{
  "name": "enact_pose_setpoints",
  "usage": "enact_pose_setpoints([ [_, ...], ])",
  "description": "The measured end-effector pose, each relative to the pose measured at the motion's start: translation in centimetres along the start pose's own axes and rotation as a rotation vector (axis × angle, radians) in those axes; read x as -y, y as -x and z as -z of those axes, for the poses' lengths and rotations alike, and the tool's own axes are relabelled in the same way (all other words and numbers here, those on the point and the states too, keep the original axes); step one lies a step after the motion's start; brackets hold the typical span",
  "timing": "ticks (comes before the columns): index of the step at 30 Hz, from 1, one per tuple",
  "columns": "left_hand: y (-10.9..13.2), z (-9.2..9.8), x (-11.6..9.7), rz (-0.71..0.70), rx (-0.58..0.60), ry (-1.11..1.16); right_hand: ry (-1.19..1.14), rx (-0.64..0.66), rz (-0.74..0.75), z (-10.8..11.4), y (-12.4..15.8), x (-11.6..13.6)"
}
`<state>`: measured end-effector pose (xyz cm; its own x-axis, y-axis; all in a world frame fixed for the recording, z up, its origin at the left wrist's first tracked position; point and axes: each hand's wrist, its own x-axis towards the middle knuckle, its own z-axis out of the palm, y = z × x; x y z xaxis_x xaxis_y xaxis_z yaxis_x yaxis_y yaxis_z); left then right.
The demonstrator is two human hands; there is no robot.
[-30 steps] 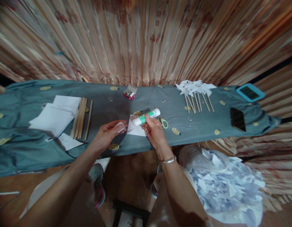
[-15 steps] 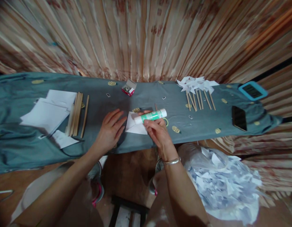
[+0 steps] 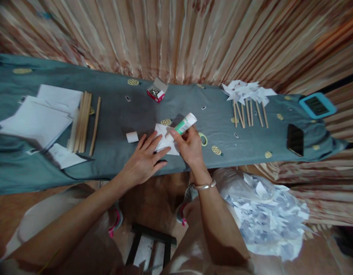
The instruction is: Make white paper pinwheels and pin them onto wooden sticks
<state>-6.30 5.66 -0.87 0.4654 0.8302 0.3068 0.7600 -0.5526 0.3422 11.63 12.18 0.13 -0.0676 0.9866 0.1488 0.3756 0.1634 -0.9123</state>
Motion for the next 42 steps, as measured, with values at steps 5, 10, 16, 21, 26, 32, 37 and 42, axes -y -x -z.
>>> enact_pose_setpoints([
  [5,-0.1,0.1,-0.1,0.004,0.007,0.005,0.100,-0.037,0.021,-0.4,-0.2,-0.5],
  [10,-0.1,0.0,-0.1,0.009,0.008,0.013,0.192,-0.049,0.027,-0.4,-0.2,0.0],
  [16,0.0,-0.2,0.0,0.018,0.015,0.017,0.324,-0.031,0.035,-0.5,-0.2,1.4],
  [21,0.0,-0.3,0.0,0.015,0.013,0.022,0.363,-0.018,0.036,-0.5,-0.3,1.6],
  [26,0.0,-0.3,0.0,0.016,0.008,0.027,0.352,-0.018,0.046,-0.5,-0.3,1.3],
  [32,0.0,-0.2,0.0,0.017,0.016,0.037,0.331,-0.005,0.061,-0.6,-0.2,1.3],
  [37,-0.1,0.0,-0.1,0.022,0.013,0.048,0.323,0.028,0.087,-0.7,-0.2,1.5],
  [42,-0.1,0.2,-0.2,0.035,0.043,0.056,0.351,0.077,0.078,-0.6,-0.1,1.9],
])
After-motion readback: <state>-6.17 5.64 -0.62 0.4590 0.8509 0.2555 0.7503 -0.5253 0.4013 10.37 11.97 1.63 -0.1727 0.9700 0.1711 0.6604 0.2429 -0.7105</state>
